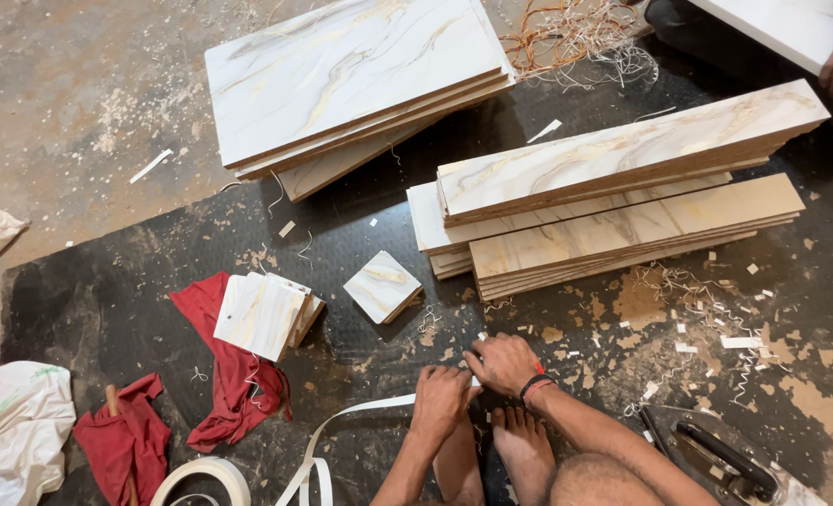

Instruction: The person sits on the workshop floor and applies white edge banding tape to the edges of small wood panels. They press the tape onto a panel edge with a hand iron, trim the strip, and set finished panels onto a stack beside them, repeating the process on additional panels.

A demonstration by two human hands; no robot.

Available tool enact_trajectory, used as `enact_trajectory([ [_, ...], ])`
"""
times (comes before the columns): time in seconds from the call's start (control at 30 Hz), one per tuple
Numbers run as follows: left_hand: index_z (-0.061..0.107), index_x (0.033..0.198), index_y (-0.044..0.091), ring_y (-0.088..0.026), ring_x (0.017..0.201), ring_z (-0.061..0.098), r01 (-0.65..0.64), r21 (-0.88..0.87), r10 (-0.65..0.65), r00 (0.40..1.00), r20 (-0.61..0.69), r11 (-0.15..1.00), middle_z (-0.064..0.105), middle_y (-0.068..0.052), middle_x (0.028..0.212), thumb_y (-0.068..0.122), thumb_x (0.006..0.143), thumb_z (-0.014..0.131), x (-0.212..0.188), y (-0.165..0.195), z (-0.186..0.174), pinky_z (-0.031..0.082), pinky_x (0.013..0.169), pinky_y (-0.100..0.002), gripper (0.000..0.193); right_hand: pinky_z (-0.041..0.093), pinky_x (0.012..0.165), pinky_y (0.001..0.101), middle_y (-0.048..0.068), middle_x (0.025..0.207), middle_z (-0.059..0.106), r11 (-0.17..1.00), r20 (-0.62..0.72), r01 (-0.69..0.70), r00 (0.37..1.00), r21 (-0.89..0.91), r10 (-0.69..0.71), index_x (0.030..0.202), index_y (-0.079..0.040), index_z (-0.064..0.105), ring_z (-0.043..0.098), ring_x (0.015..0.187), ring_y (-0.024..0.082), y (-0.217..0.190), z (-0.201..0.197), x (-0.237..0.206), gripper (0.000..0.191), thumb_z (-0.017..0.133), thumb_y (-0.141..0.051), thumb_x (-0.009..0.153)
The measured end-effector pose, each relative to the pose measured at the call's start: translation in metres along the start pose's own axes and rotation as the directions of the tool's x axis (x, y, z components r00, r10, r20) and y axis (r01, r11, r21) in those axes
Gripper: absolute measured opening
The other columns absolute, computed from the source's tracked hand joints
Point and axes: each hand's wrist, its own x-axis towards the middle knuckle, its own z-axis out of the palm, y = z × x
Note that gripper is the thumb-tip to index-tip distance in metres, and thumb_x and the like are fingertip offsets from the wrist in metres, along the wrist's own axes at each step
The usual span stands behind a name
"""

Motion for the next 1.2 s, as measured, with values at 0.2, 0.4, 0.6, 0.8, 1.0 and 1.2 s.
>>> enact_trajectory([
  [0.2, 0.073, 0.103, 0.011, -0.026, 0.094, 0.066, 0.033, 0.022, -0.033, 0.999, 0.018, 0.999, 0.073, -0.006, 0.092, 0.037, 0.094, 0.069, 0.001, 0.004, -0.005, 0.035, 0.104, -0.057, 0.029, 0.049, 0.086, 0.0511, 0.017, 0.092, 0.074, 0.999, 0.049, 0.007, 0.999, -0.048, -0.005, 0.098, -0.011, 0.074, 0.068, 0.095, 0.033, 0.000, -0.014, -0.001, 0.046, 0.049, -0.050, 0.098],
  [0.4, 0.073, 0.104, 0.011, -0.026, 0.091, 0.067, 0.013, 0.011, -0.012, 0.999, -0.049, 1.000, 0.073, -0.006, 0.091, 0.036, 0.093, 0.068, -0.001, 0.007, -0.002, 0.034, 0.105, -0.059, 0.028, 0.041, 0.096, 0.0552, 0.017, 0.104, 0.074, 0.989, 0.178, -0.115, 0.976, -0.089, 0.129, 0.108, -0.014, 0.074, 0.064, 0.105, 0.033, 0.040, -0.023, -0.005, 0.055, 0.042, -0.057, 0.098],
  [0.6, 0.072, 0.104, 0.012, -0.027, 0.093, 0.068, 0.012, -0.025, -0.013, 0.999, -0.041, 1.000, 0.074, -0.006, 0.093, 0.036, 0.094, 0.068, -0.001, 0.002, 0.004, 0.035, 0.105, -0.059, 0.026, 0.048, 0.098, 0.0528, 0.015, 0.110, 0.073, 0.808, 0.215, -0.355, 0.934, 0.470, 0.285, 0.108, -0.015, 0.075, 0.066, 0.105, 0.034, 0.061, -0.010, -0.007, 0.055, 0.042, -0.058, 0.098],
  [0.8, 0.072, 0.113, 0.014, -0.032, 0.102, 0.065, -0.003, 0.000, 0.003, 0.997, -0.080, 1.000, 0.074, -0.009, 0.101, 0.032, 0.091, 0.069, -0.002, -0.016, 0.031, 0.033, 0.106, -0.063, 0.029, 0.029, 0.113, 0.0613, 0.012, 0.110, 0.071, 0.980, -0.039, -0.069, 0.997, -0.187, 0.063, 0.107, -0.011, 0.070, 0.060, 0.114, 0.031, 0.032, -0.017, -0.018, 0.045, 0.051, -0.051, 0.099],
  [1.0, 0.070, 0.115, 0.013, -0.028, 0.109, 0.066, 0.007, -0.086, -0.016, 0.993, -0.114, 0.996, 0.073, -0.006, 0.109, 0.031, 0.089, 0.070, -0.012, -0.024, 0.035, 0.035, 0.106, -0.058, 0.031, 0.035, 0.105, 0.0548, 0.015, 0.119, 0.065, 0.906, -0.170, 0.412, 0.904, 0.097, -0.393, 0.128, -0.004, 0.062, 0.057, 0.117, 0.035, -0.002, -0.024, -0.043, 0.051, 0.067, -0.037, 0.089],
  [1.2, 0.070, 0.117, 0.012, -0.030, 0.103, 0.068, -0.033, -0.326, -0.037, 0.978, -0.205, 0.945, 0.074, -0.007, 0.109, 0.034, 0.090, 0.074, -0.019, -0.017, -0.010, 0.047, 0.091, -0.045, 0.035, 0.041, 0.106, 0.0493, 0.011, 0.114, 0.066, 0.920, -0.027, 0.373, 0.928, 0.118, -0.372, 0.121, -0.008, 0.065, 0.059, 0.115, 0.033, 0.002, -0.029, -0.037, 0.035, 0.071, -0.016, 0.088],
])
